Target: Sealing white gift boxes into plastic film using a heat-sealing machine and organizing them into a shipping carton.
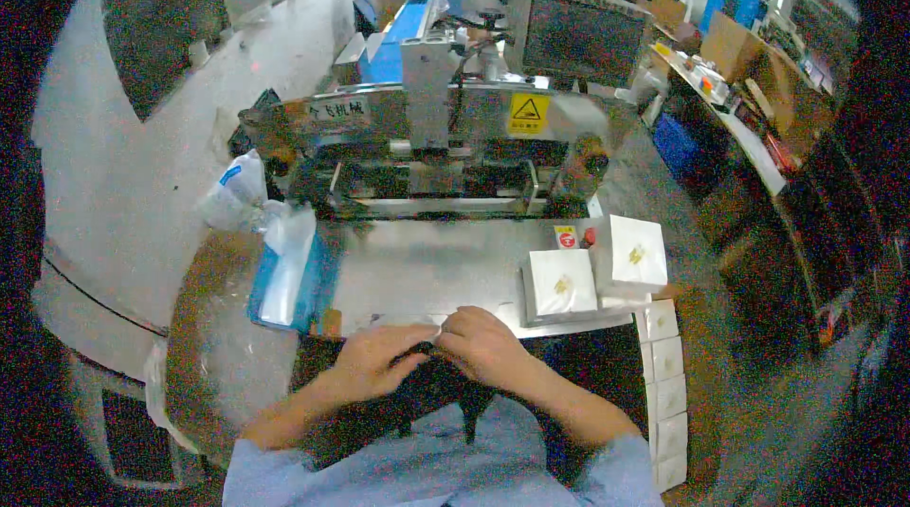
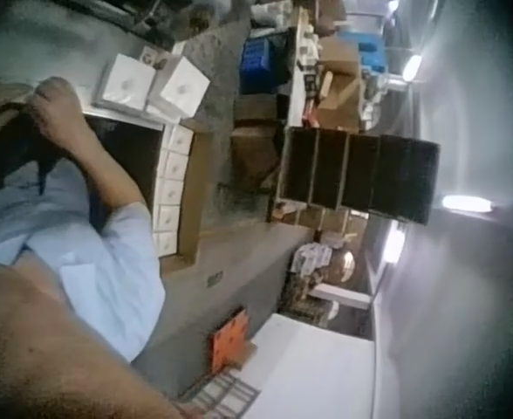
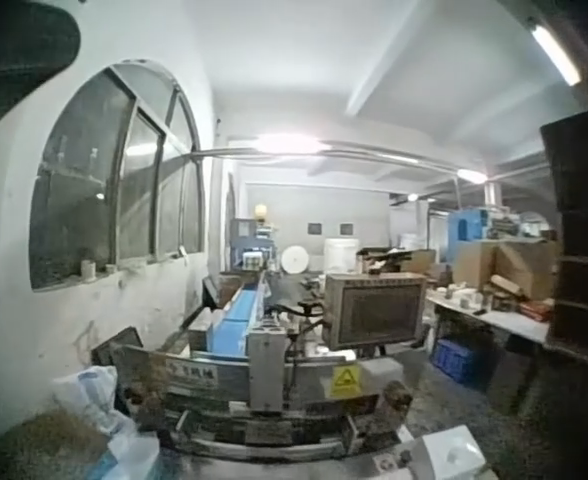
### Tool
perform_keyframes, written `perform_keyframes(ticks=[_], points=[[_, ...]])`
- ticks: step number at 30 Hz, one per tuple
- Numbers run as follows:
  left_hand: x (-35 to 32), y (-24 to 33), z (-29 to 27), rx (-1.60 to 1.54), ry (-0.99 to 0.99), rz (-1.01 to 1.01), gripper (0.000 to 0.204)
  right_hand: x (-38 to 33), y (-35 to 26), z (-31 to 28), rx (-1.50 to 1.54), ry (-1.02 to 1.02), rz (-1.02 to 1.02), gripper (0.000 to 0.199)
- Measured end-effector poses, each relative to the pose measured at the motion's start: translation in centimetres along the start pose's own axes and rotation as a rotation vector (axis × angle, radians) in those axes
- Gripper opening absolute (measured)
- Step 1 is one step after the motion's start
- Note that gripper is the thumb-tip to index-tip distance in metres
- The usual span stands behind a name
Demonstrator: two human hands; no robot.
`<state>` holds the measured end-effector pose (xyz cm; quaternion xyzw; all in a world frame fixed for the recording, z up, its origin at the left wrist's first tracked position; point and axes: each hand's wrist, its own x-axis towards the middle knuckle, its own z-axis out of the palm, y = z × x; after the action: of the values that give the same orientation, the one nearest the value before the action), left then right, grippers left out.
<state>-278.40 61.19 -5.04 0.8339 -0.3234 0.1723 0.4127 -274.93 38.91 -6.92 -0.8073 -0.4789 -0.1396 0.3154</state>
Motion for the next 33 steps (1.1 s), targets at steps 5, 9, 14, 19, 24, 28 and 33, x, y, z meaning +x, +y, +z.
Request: perform_keyframes(ticks=[5, 9, 14, 19, 24, 28, 33], points=[[-0.2, -3.4, 0.1, 0.103, -0.560, -0.187, 0.030, 0.1, 0.5, -1.2, -0.019, -0.101, 0.065, 0.017], [0.1, -2.0, -2.3, 0.176, -0.747, -0.299, 0.027, -1.0, 1.1, -3.6, 0.023, -0.457, 0.347, 0.021], [1.7, 0.6, -6.9, -0.034, -0.685, -0.188, 0.014, -0.5, 2.2, -6.9, 0.467, -0.532, 0.126, 0.019], [5.9, -5.1, -7.0, 0.085, -0.688, -0.279, 0.029, 3.5, 8.6, -6.0, 0.384, -0.316, 0.247, 0.014], [10.4, -15.5, -5.3, 0.055, -0.687, -0.384, 0.032, 9.4, 16.5, -4.3, 0.002, -0.470, 0.287, 0.022], [13.8, -23.9, -2.0, -0.118, -0.618, -0.518, 0.038, 11.8, 23.4, -0.9, -0.074, -0.547, 0.458, 0.024], [20.5, -27.3, -0.2, -0.125, -0.559, -0.831, 0.044, 12.5, 29.2, -0.6, -0.093, -0.593, 0.587, 0.024]])
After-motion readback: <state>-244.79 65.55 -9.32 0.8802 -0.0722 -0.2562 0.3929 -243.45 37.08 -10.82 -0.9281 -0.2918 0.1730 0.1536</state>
